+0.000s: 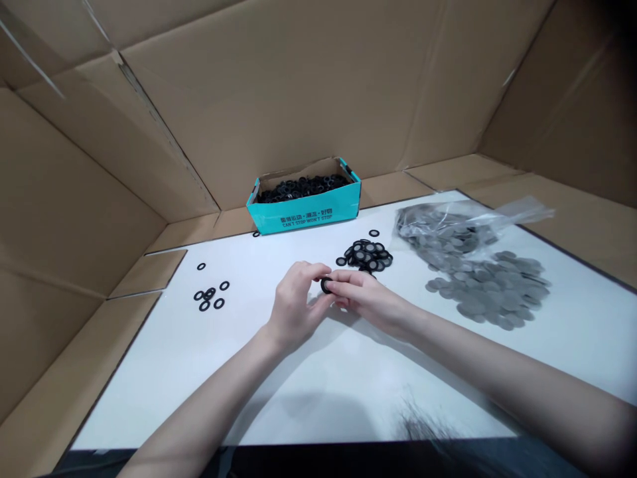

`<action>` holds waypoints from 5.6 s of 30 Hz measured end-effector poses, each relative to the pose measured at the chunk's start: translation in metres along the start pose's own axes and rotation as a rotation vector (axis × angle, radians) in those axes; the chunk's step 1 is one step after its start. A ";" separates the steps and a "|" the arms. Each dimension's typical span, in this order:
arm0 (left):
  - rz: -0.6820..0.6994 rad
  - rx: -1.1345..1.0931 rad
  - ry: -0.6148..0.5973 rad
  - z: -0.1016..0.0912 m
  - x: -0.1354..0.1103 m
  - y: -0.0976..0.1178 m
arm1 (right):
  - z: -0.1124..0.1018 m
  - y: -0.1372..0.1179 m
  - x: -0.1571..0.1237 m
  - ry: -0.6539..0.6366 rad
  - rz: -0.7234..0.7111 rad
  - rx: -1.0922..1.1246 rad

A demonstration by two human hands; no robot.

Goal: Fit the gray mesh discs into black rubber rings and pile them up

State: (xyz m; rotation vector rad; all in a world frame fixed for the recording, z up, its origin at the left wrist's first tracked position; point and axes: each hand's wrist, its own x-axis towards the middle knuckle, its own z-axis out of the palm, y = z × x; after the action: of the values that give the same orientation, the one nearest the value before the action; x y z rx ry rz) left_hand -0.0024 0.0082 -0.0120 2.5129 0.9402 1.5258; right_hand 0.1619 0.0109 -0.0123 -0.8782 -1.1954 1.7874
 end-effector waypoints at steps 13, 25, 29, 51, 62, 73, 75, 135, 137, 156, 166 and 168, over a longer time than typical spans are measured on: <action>-0.229 -0.332 -0.162 -0.013 0.010 -0.003 | -0.006 -0.004 0.001 0.123 -0.389 -0.615; -0.159 -0.293 -0.194 -0.010 0.008 -0.009 | -0.006 -0.005 0.002 0.086 -0.226 -0.456; 0.005 -0.209 -0.168 -0.008 0.007 -0.010 | -0.004 -0.009 0.000 0.071 -0.050 -0.303; 0.077 -0.165 -0.170 -0.012 0.011 -0.009 | -0.006 -0.011 0.000 -0.004 -0.019 -0.223; -0.003 -0.204 -0.300 -0.015 0.009 -0.011 | -0.006 -0.013 0.001 0.012 -0.013 -0.283; -0.182 -0.063 -0.118 -0.027 0.016 -0.030 | -0.047 -0.027 0.012 0.493 -0.478 -0.924; -0.214 0.033 -0.076 -0.034 0.020 -0.042 | -0.058 -0.030 0.014 0.547 -0.413 -0.973; -0.843 0.445 -0.497 -0.116 0.033 -0.099 | -0.141 -0.069 -0.075 0.921 -0.119 -1.378; -0.803 0.299 -0.449 -0.107 0.037 -0.087 | -0.135 -0.074 -0.077 0.927 -0.118 -1.400; -0.892 -0.643 -0.193 -0.008 0.016 -0.005 | -0.030 -0.040 -0.001 0.094 -0.285 -0.804; -0.880 -0.762 -0.213 -0.001 0.004 0.002 | -0.030 -0.010 0.001 0.120 -0.358 -0.701; -0.872 -0.760 -0.207 0.001 0.003 0.003 | -0.030 -0.008 0.000 0.157 -0.403 -0.721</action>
State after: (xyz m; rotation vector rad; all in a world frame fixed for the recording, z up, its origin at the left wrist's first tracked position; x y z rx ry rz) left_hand 0.0006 0.0075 -0.0092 1.3989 0.9678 1.0181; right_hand 0.1893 0.0243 -0.0142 -1.0481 -1.7970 0.9407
